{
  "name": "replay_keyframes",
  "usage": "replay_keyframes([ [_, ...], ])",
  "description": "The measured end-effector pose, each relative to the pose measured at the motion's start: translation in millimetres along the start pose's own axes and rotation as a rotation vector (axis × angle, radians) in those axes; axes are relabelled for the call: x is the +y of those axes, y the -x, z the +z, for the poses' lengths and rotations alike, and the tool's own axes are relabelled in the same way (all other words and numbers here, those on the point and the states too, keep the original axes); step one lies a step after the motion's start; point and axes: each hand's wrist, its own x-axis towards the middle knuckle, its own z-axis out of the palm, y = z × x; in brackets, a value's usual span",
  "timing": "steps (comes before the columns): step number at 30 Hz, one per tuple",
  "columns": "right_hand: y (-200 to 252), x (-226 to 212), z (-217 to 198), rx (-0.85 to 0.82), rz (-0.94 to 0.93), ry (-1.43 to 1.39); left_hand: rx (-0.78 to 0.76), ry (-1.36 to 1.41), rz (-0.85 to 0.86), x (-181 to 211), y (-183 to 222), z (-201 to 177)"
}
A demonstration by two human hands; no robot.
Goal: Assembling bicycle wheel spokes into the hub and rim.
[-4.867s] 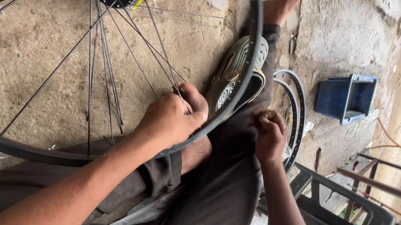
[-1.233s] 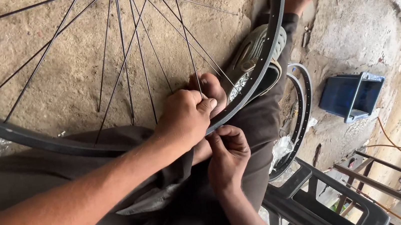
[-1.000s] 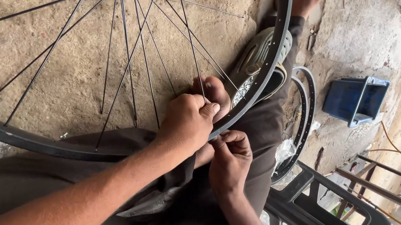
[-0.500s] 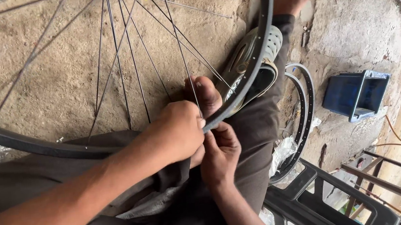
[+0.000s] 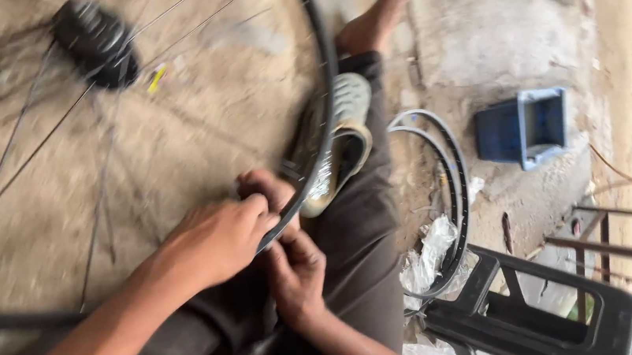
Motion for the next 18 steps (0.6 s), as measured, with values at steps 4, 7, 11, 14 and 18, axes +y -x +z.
replay_keyframes([
  [4, 0, -11, 1, -0.061, -0.085, 0.144, -0.042, -0.117, -0.063, -5, -2, 4],
  [7, -1, -6, 0, -0.140, -0.196, 0.073, -0.107, -0.136, -0.195, 11, -3, -6],
  [11, 4, 18, -5, -0.090, -0.159, 0.059, -0.149, 0.114, -0.082, -9, -3, 0],
  [14, 3, 16, -4, -0.075, 0.015, 0.028, -0.171, -0.206, -0.216, 1, -6, -5],
  [18, -9, -44, 7, -0.232, -0.188, -0.012, -0.175, 0.016, -0.146, -22, -2, 2],
])
